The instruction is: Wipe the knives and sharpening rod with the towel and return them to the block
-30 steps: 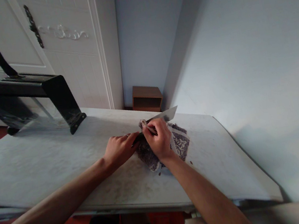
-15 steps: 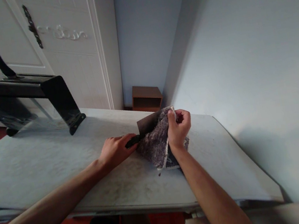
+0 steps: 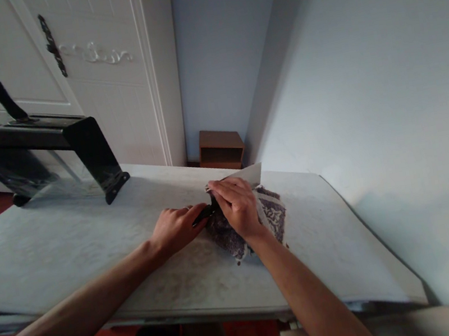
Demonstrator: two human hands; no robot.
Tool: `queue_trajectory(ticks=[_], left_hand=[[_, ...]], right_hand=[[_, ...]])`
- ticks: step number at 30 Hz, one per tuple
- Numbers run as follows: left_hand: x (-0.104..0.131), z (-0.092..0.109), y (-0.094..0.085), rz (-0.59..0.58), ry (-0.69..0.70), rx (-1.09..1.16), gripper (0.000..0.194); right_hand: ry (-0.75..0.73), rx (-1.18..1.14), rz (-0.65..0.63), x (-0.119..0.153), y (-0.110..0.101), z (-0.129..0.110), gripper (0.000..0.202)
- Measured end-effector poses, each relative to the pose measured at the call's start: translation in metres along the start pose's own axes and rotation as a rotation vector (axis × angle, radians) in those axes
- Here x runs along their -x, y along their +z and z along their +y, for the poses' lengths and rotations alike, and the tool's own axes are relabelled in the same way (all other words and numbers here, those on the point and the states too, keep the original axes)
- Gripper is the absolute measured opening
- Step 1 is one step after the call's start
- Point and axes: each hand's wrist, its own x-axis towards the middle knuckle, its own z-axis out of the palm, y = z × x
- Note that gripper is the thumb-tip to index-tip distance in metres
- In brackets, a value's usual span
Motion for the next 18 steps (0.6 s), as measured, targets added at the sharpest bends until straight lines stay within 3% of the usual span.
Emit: queue_trajectory(ticks=[7,11,18], left_hand=[[0.001,-0.001,0.005,0.105,0.103,-0.072,0.024],[0.002,-0.002,0.007,0.139,0.142,-0.102,0.025],[0.002,-0.004,0.007,0.154,0.163,-0.091,0.025]], right_hand=[[0.13,0.063,0.181,0.0,-0.003,0.003,0.019],[0.225,0.053,0.223,-0.003,-0.006,0.005,0.015],[0.509,-0.015,0.312,-0.007,-0.018,0.022,0.015]])
